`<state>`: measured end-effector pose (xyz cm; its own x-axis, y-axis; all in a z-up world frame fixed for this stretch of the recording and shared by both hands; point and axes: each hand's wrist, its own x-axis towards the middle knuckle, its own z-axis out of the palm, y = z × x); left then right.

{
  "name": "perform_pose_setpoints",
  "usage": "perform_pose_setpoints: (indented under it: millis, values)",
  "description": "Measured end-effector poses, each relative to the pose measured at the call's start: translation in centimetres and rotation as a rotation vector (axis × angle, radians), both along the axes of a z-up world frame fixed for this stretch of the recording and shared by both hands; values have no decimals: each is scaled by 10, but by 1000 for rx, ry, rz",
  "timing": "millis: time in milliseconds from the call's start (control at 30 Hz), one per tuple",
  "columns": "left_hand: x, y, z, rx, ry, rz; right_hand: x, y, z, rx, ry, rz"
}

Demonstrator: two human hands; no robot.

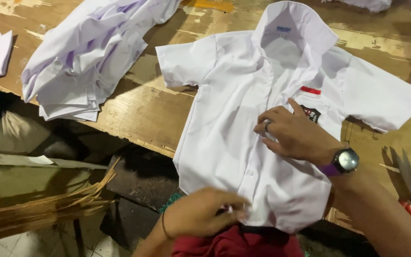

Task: The person is buttoning a white short-sleeved school shirt laid out on a wooden workbench.

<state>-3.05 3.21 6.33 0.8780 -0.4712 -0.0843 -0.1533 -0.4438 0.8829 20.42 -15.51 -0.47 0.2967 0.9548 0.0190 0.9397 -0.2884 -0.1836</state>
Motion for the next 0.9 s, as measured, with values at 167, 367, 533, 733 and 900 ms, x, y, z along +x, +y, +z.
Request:
perform_pose_setpoints:
  millis: [167,367,533,733,900]
  values:
    - [103,15,-31,332,-206,136,-14,-7,-8,-54,-251,-106]
    - [199,14,-64,601,-66,-37,-7,-25,-21,73,-251,-105]
    - [204,21,-36,616,-2,-103,-5,-24,-25,248,-221,-105]
    - [199,30,-43,445,62,-70,-5,-19,-23,291,-125,-95]
    - [196,24,-36,551,-32,-105,-2,-19,-26,305,-99,-60]
